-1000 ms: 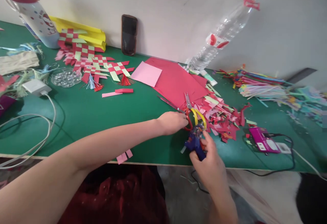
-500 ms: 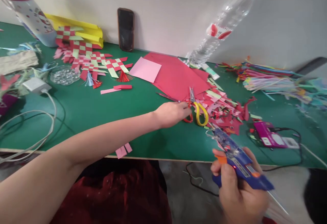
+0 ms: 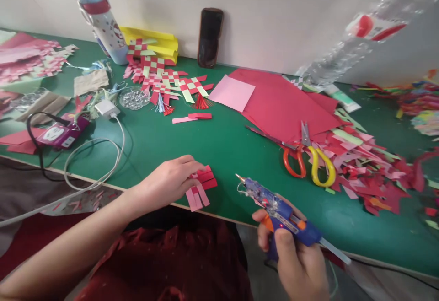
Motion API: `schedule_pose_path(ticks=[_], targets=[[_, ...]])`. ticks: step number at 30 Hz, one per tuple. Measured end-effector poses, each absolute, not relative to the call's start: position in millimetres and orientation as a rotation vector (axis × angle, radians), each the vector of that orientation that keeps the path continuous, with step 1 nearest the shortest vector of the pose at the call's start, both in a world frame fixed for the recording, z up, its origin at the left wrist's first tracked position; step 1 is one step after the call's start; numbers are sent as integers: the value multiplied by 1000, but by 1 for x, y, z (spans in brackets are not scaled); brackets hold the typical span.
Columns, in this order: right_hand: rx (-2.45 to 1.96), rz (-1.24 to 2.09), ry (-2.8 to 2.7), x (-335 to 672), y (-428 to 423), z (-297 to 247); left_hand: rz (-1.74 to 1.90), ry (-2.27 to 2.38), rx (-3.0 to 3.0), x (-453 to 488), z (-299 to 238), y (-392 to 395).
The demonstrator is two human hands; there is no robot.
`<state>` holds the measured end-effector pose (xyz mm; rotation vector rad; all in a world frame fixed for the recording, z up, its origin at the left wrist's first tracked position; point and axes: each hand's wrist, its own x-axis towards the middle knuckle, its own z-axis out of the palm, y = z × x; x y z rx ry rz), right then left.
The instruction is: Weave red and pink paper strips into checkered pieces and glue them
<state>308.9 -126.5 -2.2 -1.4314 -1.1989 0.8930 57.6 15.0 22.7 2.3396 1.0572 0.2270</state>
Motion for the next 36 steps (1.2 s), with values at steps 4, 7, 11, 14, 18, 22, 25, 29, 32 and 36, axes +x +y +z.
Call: schedule_pose_path(ticks=[4,7,11,14,18,22,25,29,32,36], targets=[[-1383,939,-1166,299,-115,-7,198,1077,2321,64,19,11],[-1396,952,-1179,297,-112,-10,159,1130,2332,68,18,12],[-1418,943,-1170,295,-111,-11,117,1199,2360,74,15,10],[-1430,941,-1178,296,-111,-11,112,1226,2384,76,12,8],[-1447,935,-1216,296,-110,-10,152,1245,2371,77,10,6],[-1459,913,-1227,296,-111,-10,170,1261,2345,78,10,5],[-1464,912,-1245,296,-111,-9,187,1268,2344,79,10,4],[-1459,926,-1261,297,-111,-8,259,1265,2317,79,10,2],[-1465,965,-1246,297,-111,-9,336,1242,2280,76,9,0],[-1438,1064,-1212,295,-110,-8,426,1198,2208,70,6,-1]])
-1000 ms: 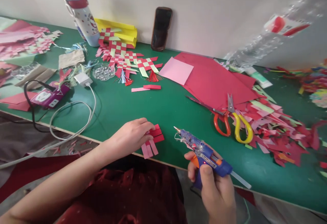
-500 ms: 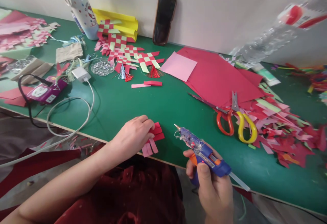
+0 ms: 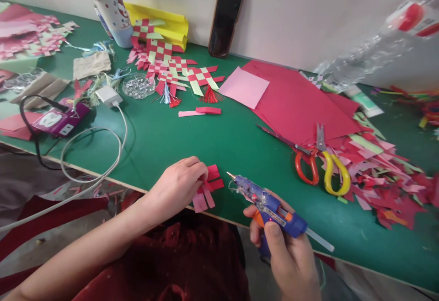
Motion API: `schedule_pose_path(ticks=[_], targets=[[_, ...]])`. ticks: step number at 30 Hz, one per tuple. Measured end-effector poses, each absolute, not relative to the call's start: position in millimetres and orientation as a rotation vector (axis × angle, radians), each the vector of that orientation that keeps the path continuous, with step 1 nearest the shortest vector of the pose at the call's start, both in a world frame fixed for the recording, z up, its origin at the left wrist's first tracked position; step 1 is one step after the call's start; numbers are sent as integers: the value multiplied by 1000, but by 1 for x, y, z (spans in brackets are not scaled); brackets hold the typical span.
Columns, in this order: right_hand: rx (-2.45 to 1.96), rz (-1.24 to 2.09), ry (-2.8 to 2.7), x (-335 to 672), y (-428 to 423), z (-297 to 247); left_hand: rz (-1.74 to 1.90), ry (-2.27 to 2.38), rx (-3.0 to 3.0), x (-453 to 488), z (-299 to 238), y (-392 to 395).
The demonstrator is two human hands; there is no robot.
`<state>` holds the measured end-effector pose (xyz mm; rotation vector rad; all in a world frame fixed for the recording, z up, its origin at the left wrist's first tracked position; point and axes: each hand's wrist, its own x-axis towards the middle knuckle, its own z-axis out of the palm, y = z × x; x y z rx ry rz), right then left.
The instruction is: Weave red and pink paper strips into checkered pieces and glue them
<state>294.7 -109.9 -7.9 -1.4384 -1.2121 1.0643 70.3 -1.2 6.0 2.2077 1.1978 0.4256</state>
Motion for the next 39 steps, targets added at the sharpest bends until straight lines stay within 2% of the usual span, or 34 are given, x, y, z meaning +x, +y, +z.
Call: schedule_pose_path(ticks=[16,23,39], targets=[[-1431,1501,-1297,296,-88,4,497,1023,2071,54,1,3],[-1498,1522,-1417,299,-82,14,494,1005,2071,53,0,4],[-1604,1331,-1722,297,-67,24,504,977,2077,51,-2,7]])
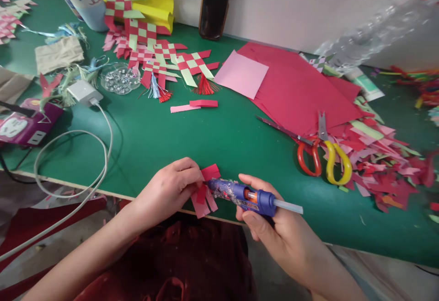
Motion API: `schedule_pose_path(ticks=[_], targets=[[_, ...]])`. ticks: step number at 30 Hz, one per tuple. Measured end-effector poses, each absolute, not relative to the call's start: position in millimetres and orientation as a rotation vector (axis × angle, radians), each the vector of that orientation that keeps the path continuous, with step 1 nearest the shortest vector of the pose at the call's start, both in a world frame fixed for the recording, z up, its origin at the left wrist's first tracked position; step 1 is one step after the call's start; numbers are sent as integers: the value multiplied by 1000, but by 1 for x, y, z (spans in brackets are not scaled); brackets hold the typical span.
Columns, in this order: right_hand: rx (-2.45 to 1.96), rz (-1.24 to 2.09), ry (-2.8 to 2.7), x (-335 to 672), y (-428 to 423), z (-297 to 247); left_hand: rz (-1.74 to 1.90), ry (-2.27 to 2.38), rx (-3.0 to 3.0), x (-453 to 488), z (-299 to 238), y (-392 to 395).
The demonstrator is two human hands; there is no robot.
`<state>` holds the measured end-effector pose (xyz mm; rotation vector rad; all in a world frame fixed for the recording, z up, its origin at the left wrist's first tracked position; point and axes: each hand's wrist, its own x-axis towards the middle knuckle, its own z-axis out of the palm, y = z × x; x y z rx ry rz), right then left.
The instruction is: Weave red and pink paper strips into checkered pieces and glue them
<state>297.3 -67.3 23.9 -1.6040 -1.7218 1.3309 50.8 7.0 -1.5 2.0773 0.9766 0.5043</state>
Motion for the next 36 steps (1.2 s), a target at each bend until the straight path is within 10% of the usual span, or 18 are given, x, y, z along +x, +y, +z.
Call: schedule_pose_path(ticks=[36], targets=[[-1663,874,-2011,289,-63,34,516,990,2059,52,-4,6]])
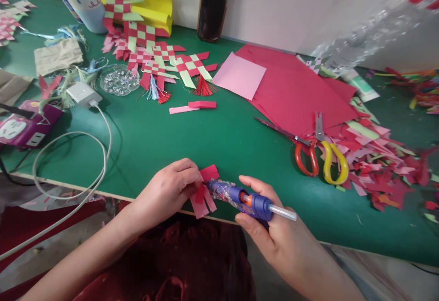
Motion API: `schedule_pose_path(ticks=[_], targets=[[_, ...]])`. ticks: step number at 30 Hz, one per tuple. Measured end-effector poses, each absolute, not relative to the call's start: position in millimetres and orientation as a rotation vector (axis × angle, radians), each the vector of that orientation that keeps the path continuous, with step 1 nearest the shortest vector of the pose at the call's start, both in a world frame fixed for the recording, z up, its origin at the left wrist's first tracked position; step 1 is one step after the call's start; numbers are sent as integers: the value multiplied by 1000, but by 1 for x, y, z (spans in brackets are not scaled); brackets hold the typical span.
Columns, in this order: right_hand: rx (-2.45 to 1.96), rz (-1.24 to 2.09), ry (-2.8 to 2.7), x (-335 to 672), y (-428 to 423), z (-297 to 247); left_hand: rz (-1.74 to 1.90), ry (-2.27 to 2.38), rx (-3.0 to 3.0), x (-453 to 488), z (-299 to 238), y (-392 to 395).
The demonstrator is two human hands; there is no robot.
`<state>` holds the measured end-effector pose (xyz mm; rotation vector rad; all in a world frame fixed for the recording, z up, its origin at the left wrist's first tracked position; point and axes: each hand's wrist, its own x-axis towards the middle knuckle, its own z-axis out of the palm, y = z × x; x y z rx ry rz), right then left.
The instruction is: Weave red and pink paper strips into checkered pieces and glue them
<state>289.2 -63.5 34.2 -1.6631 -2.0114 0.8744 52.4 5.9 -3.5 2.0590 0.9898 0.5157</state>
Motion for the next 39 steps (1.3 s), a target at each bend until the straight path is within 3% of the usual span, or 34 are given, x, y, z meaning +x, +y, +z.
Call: schedule_pose_path(ticks=[12,30,39], targets=[[-1760,1095,-1967,291,-66,40,541,977,2047,52,-5,5],[-1674,774,-2139,285,-65,41,559,970,2047,52,-4,6],[-1699,1104,-1821,296,-75,40,561,964,2021,53,-2,6]])
